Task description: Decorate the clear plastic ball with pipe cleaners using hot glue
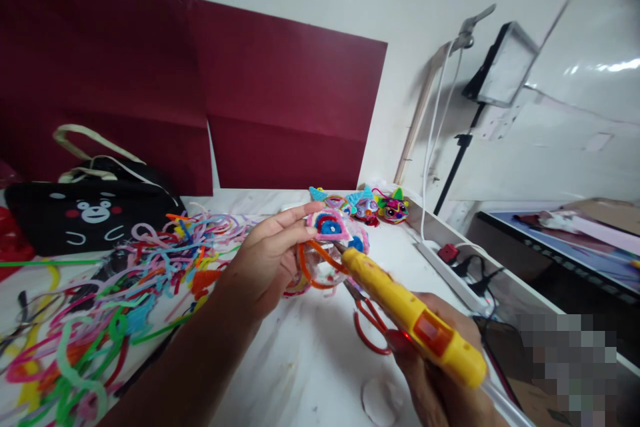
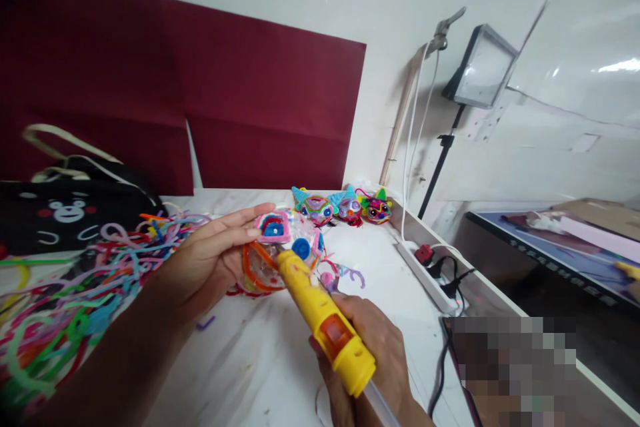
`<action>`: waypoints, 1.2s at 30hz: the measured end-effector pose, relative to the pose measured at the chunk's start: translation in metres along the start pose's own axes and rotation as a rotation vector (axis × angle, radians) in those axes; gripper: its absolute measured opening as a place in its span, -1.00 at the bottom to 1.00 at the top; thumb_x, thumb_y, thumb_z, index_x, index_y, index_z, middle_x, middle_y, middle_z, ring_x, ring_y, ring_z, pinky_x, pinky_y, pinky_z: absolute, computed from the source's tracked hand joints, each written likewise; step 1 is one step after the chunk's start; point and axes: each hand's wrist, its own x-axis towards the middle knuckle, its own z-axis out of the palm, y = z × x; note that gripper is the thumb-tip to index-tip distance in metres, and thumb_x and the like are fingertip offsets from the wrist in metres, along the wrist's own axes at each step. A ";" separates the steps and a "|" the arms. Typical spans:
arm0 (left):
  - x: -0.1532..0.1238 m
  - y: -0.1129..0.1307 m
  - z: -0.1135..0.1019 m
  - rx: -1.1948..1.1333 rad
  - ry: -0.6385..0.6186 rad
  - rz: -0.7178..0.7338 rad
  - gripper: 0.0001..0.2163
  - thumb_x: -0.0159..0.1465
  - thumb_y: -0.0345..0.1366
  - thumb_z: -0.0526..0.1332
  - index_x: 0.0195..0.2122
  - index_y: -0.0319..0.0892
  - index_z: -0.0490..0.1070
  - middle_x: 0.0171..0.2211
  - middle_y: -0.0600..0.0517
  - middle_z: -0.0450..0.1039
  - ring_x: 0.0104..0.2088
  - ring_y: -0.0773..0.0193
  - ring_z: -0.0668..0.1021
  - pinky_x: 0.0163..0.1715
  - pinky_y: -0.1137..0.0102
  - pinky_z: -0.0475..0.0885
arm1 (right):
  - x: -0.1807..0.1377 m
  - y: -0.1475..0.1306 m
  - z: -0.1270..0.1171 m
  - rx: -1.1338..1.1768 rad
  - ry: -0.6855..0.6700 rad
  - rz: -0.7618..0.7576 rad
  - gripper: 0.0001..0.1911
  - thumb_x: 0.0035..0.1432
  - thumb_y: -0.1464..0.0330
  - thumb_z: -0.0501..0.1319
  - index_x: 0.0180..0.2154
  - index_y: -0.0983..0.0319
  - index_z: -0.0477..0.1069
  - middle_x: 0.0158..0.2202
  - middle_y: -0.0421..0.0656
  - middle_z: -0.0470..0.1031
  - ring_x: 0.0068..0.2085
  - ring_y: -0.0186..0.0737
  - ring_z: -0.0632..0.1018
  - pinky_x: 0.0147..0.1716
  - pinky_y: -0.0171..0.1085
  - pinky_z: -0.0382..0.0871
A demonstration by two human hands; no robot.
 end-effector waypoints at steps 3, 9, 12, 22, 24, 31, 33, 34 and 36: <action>0.000 0.001 0.000 0.000 -0.002 0.008 -0.59 0.09 -0.55 0.26 0.01 -0.33 0.46 -0.35 -0.13 0.65 -0.42 0.14 0.68 -0.42 0.31 0.63 | -0.001 0.003 -0.002 -0.001 -0.041 0.006 -0.63 0.19 0.38 0.28 0.03 0.11 0.33 -0.44 -0.20 0.46 -0.48 -0.18 0.56 -0.53 -0.29 0.45; 0.001 0.003 -0.002 -0.016 0.018 0.029 -0.63 0.08 -0.57 0.27 -0.04 -0.33 0.50 -0.31 -0.14 0.65 -0.39 0.18 0.67 -0.35 0.34 0.60 | 0.002 0.000 -0.002 0.032 0.029 0.077 -0.77 0.18 0.31 0.30 -0.09 0.10 0.45 -0.49 -0.21 0.48 -0.54 -0.16 0.55 -0.61 -0.29 0.42; 0.001 0.004 -0.002 -0.017 0.021 0.028 -0.63 0.09 -0.57 0.27 -0.04 -0.34 0.50 -0.32 -0.14 0.65 -0.39 0.18 0.67 -0.34 0.34 0.60 | 0.006 -0.009 0.001 -0.008 0.100 0.064 -0.81 0.21 0.30 0.28 -0.11 0.09 0.46 -0.48 -0.20 0.49 -0.54 -0.16 0.56 -0.60 -0.29 0.42; 0.000 0.002 -0.001 -0.005 0.008 0.023 -0.62 0.09 -0.55 0.28 -0.03 -0.33 0.49 -0.33 -0.11 0.65 -0.40 0.18 0.67 -0.35 0.35 0.60 | 0.005 -0.004 -0.001 0.023 0.060 0.072 -0.84 0.21 0.29 0.28 -0.15 0.11 0.45 -0.49 -0.21 0.46 -0.56 -0.22 0.53 -0.63 -0.30 0.42; 0.000 0.002 0.001 -0.007 0.002 0.017 -0.61 0.08 -0.55 0.27 -0.02 -0.33 0.49 -0.34 -0.11 0.65 -0.40 0.17 0.67 -0.35 0.34 0.60 | 0.002 -0.001 -0.003 0.026 0.027 0.060 -0.89 0.19 0.31 0.30 -0.22 0.13 0.44 -0.48 -0.21 0.47 -0.56 -0.24 0.51 -0.63 -0.31 0.42; -0.001 0.004 0.000 -0.003 0.011 0.011 -0.60 0.08 -0.56 0.27 -0.01 -0.33 0.48 -0.32 -0.12 0.65 -0.38 0.15 0.67 -0.36 0.32 0.60 | 0.005 -0.003 -0.002 0.023 0.069 0.025 -0.85 0.18 0.34 0.30 -0.17 0.15 0.44 -0.47 -0.21 0.49 -0.54 -0.25 0.55 -0.59 -0.33 0.45; 0.000 0.003 -0.002 -0.012 0.004 0.023 -0.62 0.09 -0.56 0.27 -0.02 -0.33 0.49 -0.31 -0.13 0.65 -0.37 0.16 0.67 -0.34 0.32 0.59 | 0.007 -0.008 0.000 0.007 0.104 0.046 -0.83 0.20 0.33 0.28 -0.14 0.11 0.45 -0.50 -0.23 0.48 -0.57 -0.23 0.53 -0.63 -0.33 0.41; 0.000 0.003 -0.003 -0.010 -0.002 0.020 -0.62 0.10 -0.56 0.27 -0.02 -0.32 0.49 -0.30 -0.13 0.65 -0.37 0.16 0.67 -0.32 0.32 0.59 | 0.007 -0.011 0.002 -0.002 0.121 0.061 -0.85 0.21 0.33 0.27 -0.15 0.09 0.46 -0.51 -0.23 0.47 -0.57 -0.22 0.53 -0.63 -0.32 0.40; 0.001 0.002 -0.004 -0.003 -0.015 0.014 -0.63 0.11 -0.55 0.27 -0.02 -0.32 0.50 -0.30 -0.14 0.65 -0.37 0.16 0.67 -0.31 0.32 0.59 | 0.004 -0.014 0.003 -0.019 0.158 0.103 -0.89 0.24 0.32 0.25 -0.16 0.06 0.46 -0.48 -0.21 0.48 -0.50 -0.16 0.56 -0.57 -0.28 0.44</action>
